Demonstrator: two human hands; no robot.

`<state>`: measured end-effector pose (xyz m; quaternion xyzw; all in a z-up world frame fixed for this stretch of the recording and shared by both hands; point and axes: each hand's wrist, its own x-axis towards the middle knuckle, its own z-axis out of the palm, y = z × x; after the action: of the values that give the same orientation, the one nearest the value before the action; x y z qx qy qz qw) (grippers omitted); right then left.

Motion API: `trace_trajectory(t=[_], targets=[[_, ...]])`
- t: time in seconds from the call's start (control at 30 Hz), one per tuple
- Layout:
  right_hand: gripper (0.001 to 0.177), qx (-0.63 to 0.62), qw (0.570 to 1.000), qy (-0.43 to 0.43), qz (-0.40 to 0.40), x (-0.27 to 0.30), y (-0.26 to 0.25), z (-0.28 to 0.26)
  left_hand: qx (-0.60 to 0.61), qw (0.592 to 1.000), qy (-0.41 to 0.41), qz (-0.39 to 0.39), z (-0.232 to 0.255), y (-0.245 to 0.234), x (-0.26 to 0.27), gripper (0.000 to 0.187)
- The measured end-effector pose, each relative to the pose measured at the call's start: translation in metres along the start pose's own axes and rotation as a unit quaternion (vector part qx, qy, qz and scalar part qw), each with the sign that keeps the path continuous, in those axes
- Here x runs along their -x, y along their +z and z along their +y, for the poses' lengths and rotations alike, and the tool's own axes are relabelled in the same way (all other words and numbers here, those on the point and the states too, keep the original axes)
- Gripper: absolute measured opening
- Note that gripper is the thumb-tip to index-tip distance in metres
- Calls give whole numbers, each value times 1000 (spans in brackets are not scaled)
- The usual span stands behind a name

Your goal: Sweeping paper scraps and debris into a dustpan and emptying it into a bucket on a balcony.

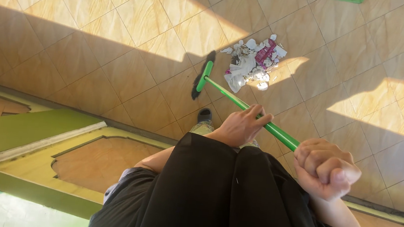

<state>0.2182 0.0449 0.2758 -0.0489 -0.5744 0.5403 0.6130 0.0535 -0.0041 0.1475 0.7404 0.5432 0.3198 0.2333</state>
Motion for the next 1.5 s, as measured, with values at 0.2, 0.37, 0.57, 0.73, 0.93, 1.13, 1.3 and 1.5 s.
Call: trace_trajectory(t=[0.2,0.37,0.57,0.73,0.93,1.13,1.3,1.5], targets=[[50,-63,979,194,-11,38,27,136,-66,982,-168,61,-112,-3,59,30],[50,-30,979,199,22,71,16,204,-74,972,-213,68,-177,48,78,31],[50,65,978,194,-39,-4,21,177,-1,975,-170,143,-153,53,13,27],[50,103,973,178,-109,-39,48,184,82,965,-180,171,-148,30,-13,26],[51,49,971,147,-181,-52,98,134,87,963,-131,217,-111,-26,28,31],[50,-72,959,228,-153,-13,83,192,-45,953,-269,128,-145,-47,76,35],[47,-120,947,279,-105,30,88,278,-121,915,-336,186,-222,-9,112,28],[50,-8,966,225,-124,-23,22,259,-43,948,-266,169,-211,19,23,29]])
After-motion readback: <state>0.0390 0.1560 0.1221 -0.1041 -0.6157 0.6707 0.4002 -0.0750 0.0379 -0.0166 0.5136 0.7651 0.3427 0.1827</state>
